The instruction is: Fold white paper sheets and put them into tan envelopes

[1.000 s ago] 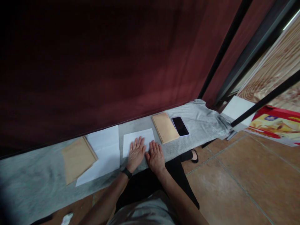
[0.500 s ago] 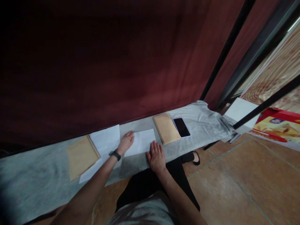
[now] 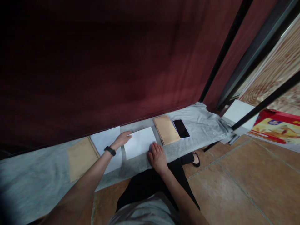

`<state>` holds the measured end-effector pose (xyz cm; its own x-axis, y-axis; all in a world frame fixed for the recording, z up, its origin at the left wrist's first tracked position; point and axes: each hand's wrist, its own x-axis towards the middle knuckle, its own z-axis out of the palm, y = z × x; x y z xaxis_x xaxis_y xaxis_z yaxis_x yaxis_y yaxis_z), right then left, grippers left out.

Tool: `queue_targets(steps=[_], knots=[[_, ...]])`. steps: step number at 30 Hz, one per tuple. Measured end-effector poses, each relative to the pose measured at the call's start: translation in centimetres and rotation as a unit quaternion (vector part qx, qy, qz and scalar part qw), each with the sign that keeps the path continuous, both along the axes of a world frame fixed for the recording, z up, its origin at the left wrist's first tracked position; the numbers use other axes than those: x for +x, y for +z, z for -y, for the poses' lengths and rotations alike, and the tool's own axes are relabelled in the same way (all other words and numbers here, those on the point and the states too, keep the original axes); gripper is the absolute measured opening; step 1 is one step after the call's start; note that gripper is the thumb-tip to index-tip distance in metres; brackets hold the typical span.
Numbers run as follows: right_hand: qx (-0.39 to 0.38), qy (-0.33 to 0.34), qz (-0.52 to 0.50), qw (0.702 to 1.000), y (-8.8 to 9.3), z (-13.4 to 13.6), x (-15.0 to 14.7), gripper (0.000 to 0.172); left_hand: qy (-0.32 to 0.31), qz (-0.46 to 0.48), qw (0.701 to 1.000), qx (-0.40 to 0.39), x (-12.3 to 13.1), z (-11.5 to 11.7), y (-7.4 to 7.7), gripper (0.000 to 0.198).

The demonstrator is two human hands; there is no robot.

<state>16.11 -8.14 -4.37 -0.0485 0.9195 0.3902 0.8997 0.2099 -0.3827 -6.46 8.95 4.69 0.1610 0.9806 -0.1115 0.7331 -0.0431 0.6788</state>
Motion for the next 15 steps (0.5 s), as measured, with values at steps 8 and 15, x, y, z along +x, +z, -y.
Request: queue_targets(steps=[8, 15], knots=[[-0.011, 0.011, -0.162, 0.987, 0.7, 1.0, 2.1, 0.054, 0.126, 0.297, 0.937, -0.134, -0.1, 8.7, -2.0, 0.027], [-0.009, 0.059, -0.119, 0.991, 0.6, 2.4, 1.6, 0.053, 0.186, 0.275, 0.931, -0.151, 2.8, 13.6, -5.7, 0.015]])
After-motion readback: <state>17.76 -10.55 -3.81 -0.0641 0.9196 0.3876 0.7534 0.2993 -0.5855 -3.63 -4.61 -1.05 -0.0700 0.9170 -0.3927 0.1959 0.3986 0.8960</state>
